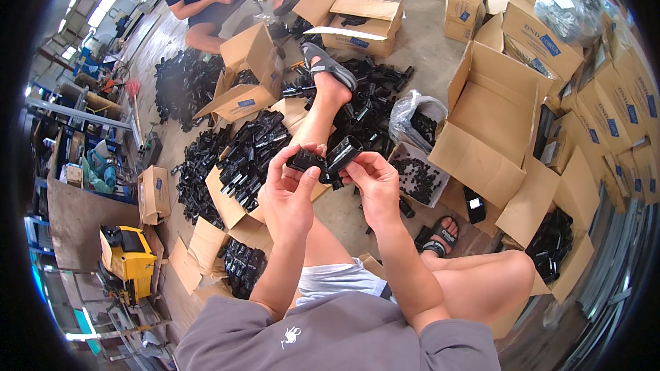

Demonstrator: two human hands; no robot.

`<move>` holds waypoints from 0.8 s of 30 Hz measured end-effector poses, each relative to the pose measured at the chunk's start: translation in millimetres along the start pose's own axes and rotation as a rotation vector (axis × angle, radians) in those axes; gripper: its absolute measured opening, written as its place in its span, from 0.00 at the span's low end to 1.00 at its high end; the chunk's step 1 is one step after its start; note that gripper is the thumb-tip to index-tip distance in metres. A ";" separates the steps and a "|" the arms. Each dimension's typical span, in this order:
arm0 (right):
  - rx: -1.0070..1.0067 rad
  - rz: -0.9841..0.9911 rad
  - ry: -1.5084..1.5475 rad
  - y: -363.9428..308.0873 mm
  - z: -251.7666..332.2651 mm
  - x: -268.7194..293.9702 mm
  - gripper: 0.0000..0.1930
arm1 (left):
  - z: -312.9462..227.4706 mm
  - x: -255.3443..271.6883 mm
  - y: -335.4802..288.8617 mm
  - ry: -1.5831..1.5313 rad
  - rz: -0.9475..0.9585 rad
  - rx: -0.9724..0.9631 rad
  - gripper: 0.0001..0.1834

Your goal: The person sorts black plastic components by hand, picking them up from the floor, placing small round fasteners into them, and placing the assembled or sorted pieces into cardboard boxes.

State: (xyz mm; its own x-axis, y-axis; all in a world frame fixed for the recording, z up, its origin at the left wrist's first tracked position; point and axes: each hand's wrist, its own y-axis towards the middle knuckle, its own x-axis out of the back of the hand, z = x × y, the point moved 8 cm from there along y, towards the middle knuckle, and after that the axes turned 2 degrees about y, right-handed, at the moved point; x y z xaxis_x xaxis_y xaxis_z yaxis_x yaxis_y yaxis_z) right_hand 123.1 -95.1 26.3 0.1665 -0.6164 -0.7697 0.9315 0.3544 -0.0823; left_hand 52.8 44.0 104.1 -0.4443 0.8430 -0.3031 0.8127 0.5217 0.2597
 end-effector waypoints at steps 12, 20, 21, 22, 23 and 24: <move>-0.055 0.138 0.232 -9.8 3.9 5.0 0.08 | -43.0 -38.3 -8.3 0.046 0.214 -0.227 0.23; -0.093 0.058 0.106 -15.7 12.1 -38.2 0.17 | -42.8 -18.3 2.8 0.498 0.212 -0.415 0.21; -0.097 0.012 0.003 -11.2 3.8 -15.1 0.17 | -38.8 -21.3 5.5 0.516 0.273 -0.318 0.23; -0.090 -0.035 -0.106 -5.2 -1.1 12.2 0.18 | -31.8 -26.5 6.2 0.524 0.331 -0.219 0.25; -0.113 -0.074 -0.158 -4.2 -2.6 15.8 0.17 | -27.6 -25.9 2.5 0.490 0.391 -0.193 0.27; -0.136 -0.106 -0.213 -2.5 -5.3 18.5 0.17 | -21.6 -23.6 -2.0 0.459 0.445 -0.166 0.30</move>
State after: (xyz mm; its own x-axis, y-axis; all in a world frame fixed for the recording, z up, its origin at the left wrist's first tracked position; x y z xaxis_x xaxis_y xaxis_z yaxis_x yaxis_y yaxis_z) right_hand 122.2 -103.7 8.9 0.1485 -0.7839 -0.6028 0.8978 0.3624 -0.2501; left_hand 53.5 25.8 130.5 -0.2251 0.9339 0.2779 0.9032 0.0930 0.4189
